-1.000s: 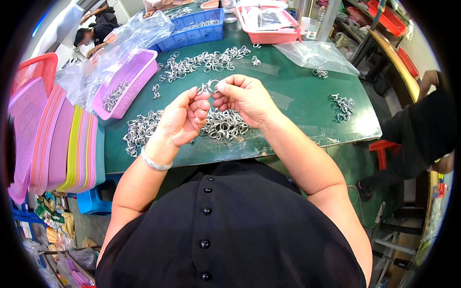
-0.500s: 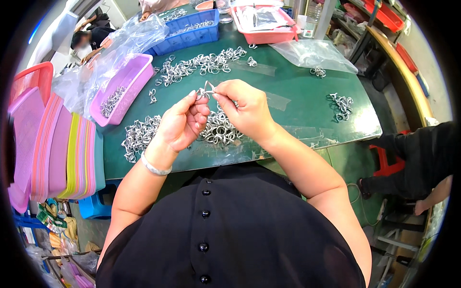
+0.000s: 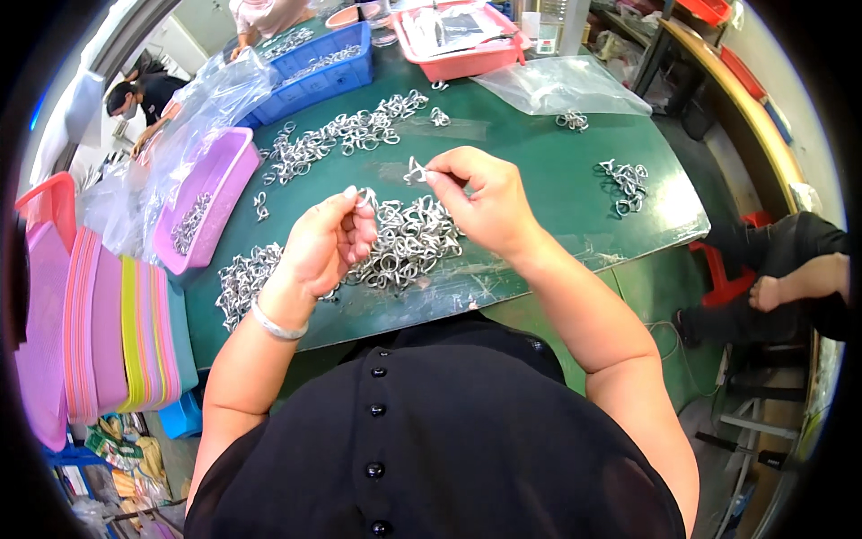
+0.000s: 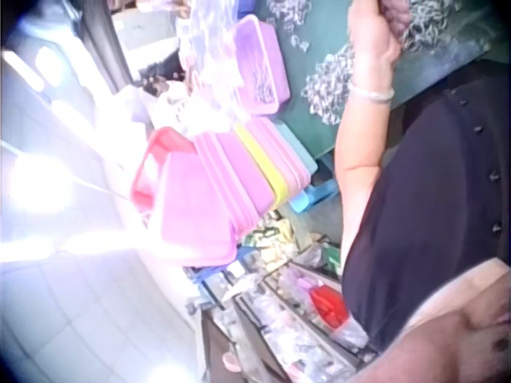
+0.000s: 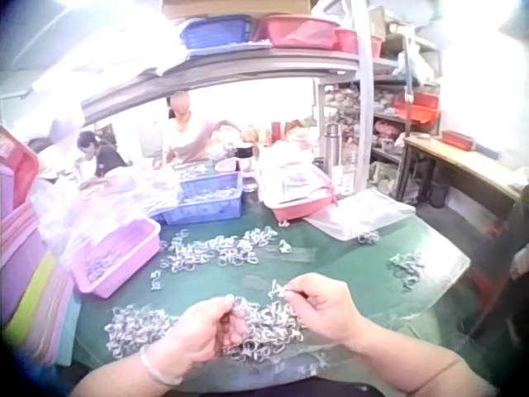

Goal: The person connects metal clips together by hand to form a chain-like assembly on a work table, repeatedly picking up pieces from a pile and linking them together one by one.

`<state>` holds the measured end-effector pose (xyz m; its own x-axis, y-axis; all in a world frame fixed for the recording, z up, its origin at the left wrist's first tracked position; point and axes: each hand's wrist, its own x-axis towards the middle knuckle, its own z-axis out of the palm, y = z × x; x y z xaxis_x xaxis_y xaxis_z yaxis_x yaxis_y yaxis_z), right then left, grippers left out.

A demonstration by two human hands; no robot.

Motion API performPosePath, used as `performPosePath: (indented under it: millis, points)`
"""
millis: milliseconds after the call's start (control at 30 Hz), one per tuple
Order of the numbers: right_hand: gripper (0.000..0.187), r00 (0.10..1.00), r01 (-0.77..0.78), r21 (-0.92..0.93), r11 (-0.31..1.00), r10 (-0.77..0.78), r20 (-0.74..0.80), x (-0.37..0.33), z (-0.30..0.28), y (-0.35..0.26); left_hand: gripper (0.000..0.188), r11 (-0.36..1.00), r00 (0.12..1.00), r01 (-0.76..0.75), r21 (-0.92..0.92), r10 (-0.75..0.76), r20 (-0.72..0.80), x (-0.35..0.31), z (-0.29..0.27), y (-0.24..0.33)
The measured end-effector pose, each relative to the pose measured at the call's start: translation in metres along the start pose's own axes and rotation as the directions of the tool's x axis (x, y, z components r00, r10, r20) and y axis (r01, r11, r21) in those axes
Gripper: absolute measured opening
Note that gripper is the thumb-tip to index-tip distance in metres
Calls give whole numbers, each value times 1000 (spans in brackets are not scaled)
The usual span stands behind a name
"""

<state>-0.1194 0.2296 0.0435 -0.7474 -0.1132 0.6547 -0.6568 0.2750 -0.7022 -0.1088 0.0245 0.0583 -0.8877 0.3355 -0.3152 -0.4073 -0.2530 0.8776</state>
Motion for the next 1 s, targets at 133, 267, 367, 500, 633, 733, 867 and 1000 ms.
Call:
performPosePath:
  millis: [133, 267, 367, 500, 633, 733, 867, 1000]
  points:
    - [7, 975, -151, -180, 972, 176, 135, 1, -33, 30, 27, 835, 992, 47, 548, -103, 72, 18, 8, -4]
    - [14, 864, -113, -425, 898, 299, 404, 23, -47, 60, 36, 441, 991, -96, 892, -41, 126, 43, 8, 1]
    - [20, 835, -129, -480, 868, 355, 419, 51, -49, 82, 38, 204, 982, -170, 964, 118, 148, 72, 3, 21]
    - [27, 854, -181, -588, 788, 422, 303, 87, -8, 126, 24, 57, 910, -213, 975, 374, 177, 144, -15, 38]
    - [18, 838, -304, -650, 696, 520, 164, 95, 16, 156, 24, -68, 813, -299, 952, 504, 291, 210, -3, 24]
    - [13, 869, -256, -641, 724, 463, 175, 87, 2, 158, 20, -107, 861, -325, 940, 378, 340, 234, 14, 15]
    - [16, 830, -302, -692, 655, 538, 147, 75, -9, 132, 24, -145, 795, -436, 888, 402, 455, 228, 20, 7]
    - [12, 876, -284, -577, 766, 452, 168, 83, 8, 110, 14, 49, 668, -599, 799, 580, 465, 209, -2, 19]
